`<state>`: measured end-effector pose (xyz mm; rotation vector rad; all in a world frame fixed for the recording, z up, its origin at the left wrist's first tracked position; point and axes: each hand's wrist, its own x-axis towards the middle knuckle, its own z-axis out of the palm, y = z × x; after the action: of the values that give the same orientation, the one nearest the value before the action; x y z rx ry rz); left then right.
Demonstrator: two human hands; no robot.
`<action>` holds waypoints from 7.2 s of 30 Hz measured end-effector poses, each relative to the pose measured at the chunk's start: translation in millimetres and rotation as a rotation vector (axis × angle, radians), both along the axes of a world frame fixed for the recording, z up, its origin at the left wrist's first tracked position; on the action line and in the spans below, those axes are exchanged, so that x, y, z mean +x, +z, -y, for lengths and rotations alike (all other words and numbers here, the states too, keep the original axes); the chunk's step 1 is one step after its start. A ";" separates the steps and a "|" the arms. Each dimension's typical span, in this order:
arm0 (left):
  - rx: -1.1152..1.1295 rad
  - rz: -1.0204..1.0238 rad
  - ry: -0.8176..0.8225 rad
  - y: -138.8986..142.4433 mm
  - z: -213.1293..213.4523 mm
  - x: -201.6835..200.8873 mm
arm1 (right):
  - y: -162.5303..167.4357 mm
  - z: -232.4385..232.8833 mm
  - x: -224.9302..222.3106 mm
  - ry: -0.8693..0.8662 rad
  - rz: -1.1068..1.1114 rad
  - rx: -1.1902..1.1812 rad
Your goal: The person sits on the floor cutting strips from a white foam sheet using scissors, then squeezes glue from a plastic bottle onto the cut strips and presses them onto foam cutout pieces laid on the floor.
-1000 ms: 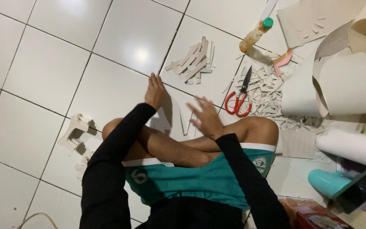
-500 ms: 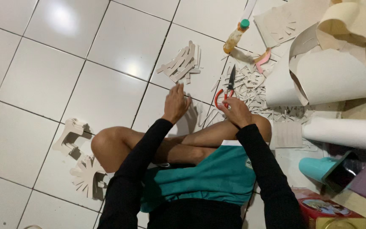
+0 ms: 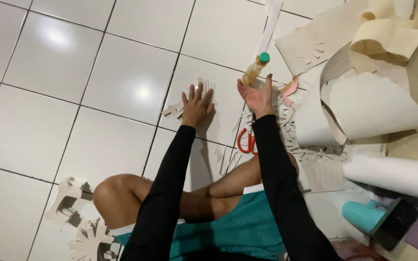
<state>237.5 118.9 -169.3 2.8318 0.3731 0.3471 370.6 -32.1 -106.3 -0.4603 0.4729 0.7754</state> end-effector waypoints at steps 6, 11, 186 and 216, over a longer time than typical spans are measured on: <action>0.092 -0.121 0.020 0.0 -1.0 -58.0 | -11.8 -15.7 27.6 -0.110 -0.036 0.100; 0.340 -0.209 -0.110 -1.6 20.1 -43.5 | -25.1 15.3 1.9 -0.032 0.202 -0.067; -1.447 0.389 -0.110 156.2 155.2 -217.8 | 129.2 185.5 -174.8 0.006 0.902 -0.300; -1.435 0.388 -0.023 138.9 148.8 -212.5 | 161.5 176.8 -185.7 0.099 1.101 -0.332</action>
<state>25.0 -29.9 -30.4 1.3346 0.3034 0.3812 185.0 -208.8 55.2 -1.1277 -0.4653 0.4336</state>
